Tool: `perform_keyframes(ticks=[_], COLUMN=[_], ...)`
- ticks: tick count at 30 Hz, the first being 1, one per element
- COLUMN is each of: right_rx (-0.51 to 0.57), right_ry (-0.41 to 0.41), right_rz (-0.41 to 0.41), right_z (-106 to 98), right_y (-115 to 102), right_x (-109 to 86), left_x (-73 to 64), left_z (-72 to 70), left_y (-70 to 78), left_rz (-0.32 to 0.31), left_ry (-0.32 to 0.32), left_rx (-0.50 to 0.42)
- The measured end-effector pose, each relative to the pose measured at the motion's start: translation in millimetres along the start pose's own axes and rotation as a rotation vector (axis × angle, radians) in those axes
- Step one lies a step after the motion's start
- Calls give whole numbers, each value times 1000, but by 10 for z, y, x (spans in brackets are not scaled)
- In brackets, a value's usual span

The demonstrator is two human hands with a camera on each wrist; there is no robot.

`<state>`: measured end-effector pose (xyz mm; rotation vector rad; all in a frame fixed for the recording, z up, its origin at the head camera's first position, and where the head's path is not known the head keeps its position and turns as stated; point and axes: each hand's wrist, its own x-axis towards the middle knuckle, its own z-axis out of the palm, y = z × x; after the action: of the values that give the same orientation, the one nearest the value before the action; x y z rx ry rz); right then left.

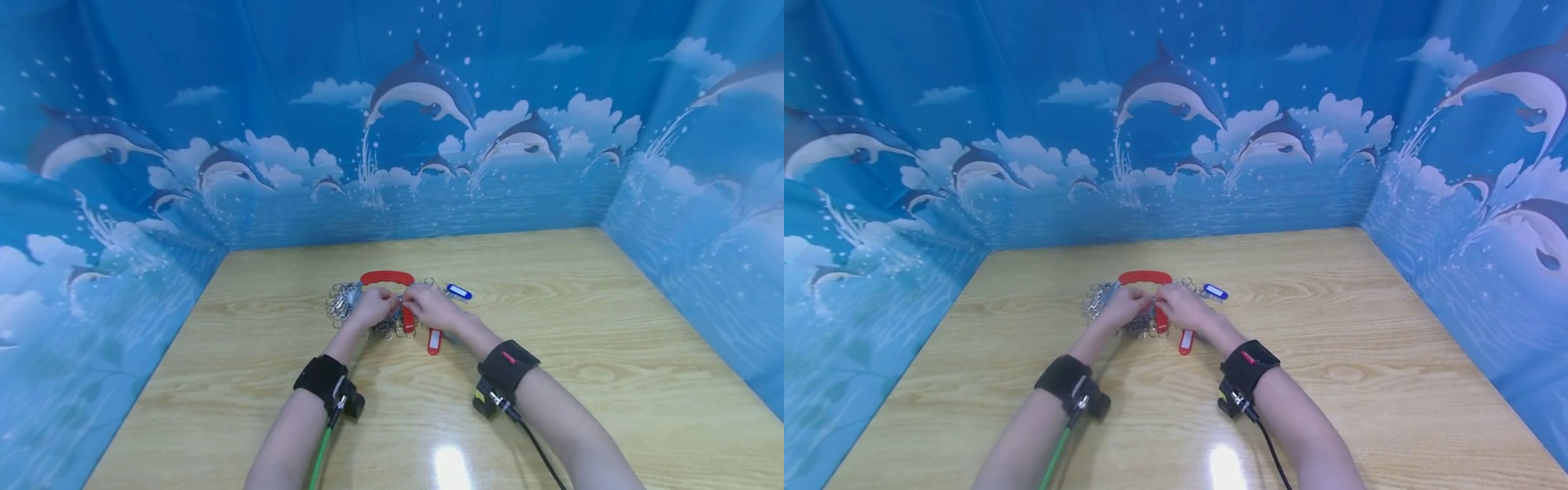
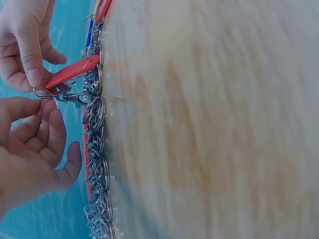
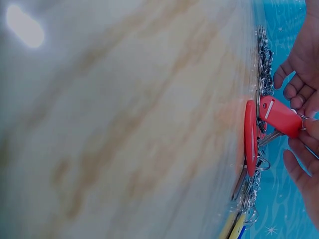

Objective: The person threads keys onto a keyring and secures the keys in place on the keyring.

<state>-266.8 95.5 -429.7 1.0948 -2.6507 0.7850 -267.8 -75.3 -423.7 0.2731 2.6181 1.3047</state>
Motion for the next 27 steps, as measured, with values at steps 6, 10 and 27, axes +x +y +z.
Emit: perform_keyframes(ticks=[6, 10, 27], right_rx=[-21, -26, -128], right_ry=[8, 7, -50], right_rz=[-26, -20, -90], right_z=[-2, 0, 17], right_y=[-2, -11, 4], right_x=[2, -1, -1], left_x=[19, 5, 66], left_z=[1, -7, -4], left_y=[17, 44, 45], left_rz=[-20, -30, -223], left_ry=[33, 36, 113], left_rx=[-2, -3, -343])
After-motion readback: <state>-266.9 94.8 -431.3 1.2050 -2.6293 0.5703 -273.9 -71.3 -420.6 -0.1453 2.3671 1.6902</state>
